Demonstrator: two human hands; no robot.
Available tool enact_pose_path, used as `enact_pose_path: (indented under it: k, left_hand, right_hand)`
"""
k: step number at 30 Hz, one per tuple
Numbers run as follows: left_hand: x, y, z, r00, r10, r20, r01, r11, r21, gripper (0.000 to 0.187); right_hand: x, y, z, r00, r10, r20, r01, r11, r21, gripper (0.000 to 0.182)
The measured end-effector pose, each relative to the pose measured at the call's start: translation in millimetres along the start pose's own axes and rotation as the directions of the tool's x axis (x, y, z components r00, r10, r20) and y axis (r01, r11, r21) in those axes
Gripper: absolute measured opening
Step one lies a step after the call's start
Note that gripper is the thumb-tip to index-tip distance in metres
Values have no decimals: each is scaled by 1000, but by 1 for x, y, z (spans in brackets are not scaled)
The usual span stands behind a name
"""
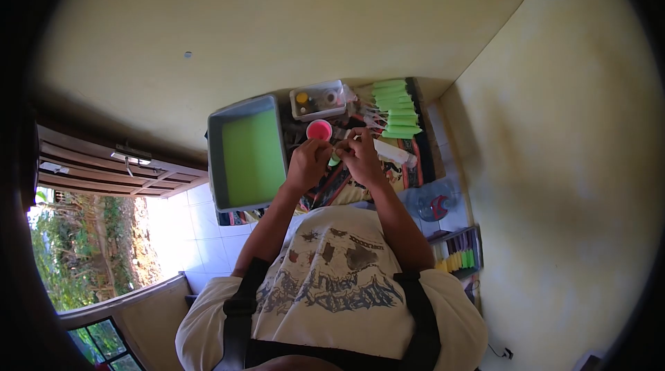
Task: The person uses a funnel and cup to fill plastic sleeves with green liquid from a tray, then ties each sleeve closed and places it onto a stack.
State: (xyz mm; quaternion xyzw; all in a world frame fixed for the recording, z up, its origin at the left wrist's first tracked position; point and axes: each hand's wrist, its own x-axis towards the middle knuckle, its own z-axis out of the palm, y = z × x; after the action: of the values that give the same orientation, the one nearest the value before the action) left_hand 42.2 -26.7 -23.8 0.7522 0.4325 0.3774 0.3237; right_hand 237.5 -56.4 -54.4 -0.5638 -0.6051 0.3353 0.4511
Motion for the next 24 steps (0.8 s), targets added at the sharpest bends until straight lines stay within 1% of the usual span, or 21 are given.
enact_pose_path:
  k: [2, 3, 4, 5, 8, 11, 14, 15, 16, 17, 20, 23, 24]
  left_hand:
    - [0, 5, -3, 998, -61, 14, 61, 998, 3, 15]
    - [0, 5, -6, 998, -59, 33, 59, 998, 2, 14]
    - [1, 5, -10, 997, -58, 50, 58, 998, 0, 13]
    - [0, 5, -14, 996, -59, 67, 59, 998, -1, 13]
    - [-1, 1, -19, 996, -62, 56, 57, 994, 94, 14]
    - [-1, -4, -10, 997, -72, -20, 73, 997, 36, 18]
    - [5, -6, -20, 954, -246, 169, 250, 968, 3, 19]
    - [7, -7, -22, 899, -361, 247, 395, 913, -104, 21]
    - [8, -9, -24, 824, -455, 336, 534, 823, -194, 22]
    - [10, -9, -25, 735, -522, 433, 657, 706, -264, 24]
    - [6, -19, -15, 773, -431, 465, 633, 557, -537, 27]
    - [3, -20, -8, 799, -411, 439, 600, 598, -532, 27]
    - [3, -20, -8, 788, -425, 445, 615, 551, -564, 26]
  right_hand:
    - [-1, 11, 6, 995, 96, 36, -101, 979, 175, 17]
    - [-2, 14, 10, 977, 198, 75, -212, 913, 348, 19]
    - [-5, 17, 15, 949, 287, 132, -314, 805, 504, 20]
    - [-8, 19, 19, 910, 362, 205, -405, 658, 635, 22]
    - [-12, 0, 20, 900, 372, 228, -430, 668, 607, 26]
    - [-14, 2, 23, 956, 264, 124, -286, 760, 584, 24]
    - [-18, 15, 30, 938, 331, 99, -324, 744, 584, 22]
    - [-17, 8, 29, 954, 298, 42, -273, 798, 536, 22]
    - [-17, 1, 28, 965, 262, -13, -222, 846, 485, 22]
    - [-16, -7, 26, 973, 219, -69, -169, 887, 429, 22]
    - [-11, -12, 20, 975, 221, -4, -198, 883, 426, 23]
    - [-13, -2, 14, 958, 275, 75, -273, 811, 518, 26]
    - [-12, -7, 13, 962, 259, 87, -267, 822, 503, 26]
